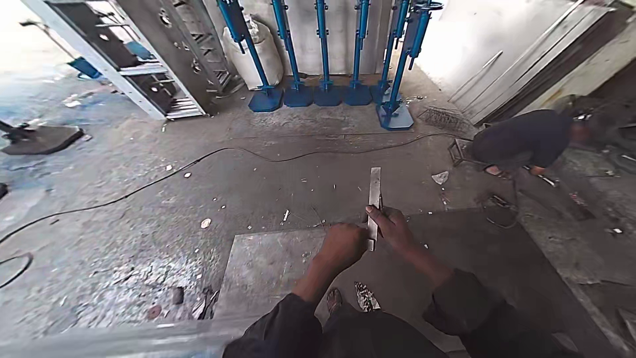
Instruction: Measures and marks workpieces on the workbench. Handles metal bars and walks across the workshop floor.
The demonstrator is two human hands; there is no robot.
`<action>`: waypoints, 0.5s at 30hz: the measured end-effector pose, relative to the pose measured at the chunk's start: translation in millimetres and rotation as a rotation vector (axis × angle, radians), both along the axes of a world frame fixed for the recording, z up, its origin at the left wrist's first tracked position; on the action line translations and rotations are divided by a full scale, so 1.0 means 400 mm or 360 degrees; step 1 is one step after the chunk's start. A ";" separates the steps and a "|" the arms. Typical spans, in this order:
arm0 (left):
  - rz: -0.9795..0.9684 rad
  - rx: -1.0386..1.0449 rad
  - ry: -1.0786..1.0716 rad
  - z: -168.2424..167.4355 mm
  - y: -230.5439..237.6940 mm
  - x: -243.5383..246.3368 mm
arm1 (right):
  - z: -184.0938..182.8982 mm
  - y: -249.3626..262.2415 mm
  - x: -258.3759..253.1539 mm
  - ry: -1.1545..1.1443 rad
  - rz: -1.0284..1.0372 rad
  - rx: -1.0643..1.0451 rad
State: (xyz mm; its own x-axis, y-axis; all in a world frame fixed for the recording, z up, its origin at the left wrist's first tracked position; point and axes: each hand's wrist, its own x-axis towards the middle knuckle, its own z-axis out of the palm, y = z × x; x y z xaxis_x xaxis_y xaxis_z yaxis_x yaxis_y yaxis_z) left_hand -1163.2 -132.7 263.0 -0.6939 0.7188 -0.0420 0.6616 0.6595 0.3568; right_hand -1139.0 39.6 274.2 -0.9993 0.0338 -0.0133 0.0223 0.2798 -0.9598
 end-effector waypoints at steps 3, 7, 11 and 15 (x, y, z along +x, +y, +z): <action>-0.0221 -0.0055 0.0160 -0.011 0.076 -0.111 | -0.002 0.104 -0.060 -0.0011 -0.0286 -0.0156; -0.0551 -0.0124 0.0254 -0.024 0.177 -0.220 | 0.011 0.268 -0.080 -0.0038 -0.0710 -0.0328; -0.0681 -0.0322 0.0186 -0.055 0.288 -0.327 | -0.017 0.429 -0.102 -0.0052 -0.1070 -0.0422; -0.0638 -0.0380 0.0164 -0.083 0.438 -0.463 | -0.057 0.556 -0.169 -0.0224 -0.1173 -0.0437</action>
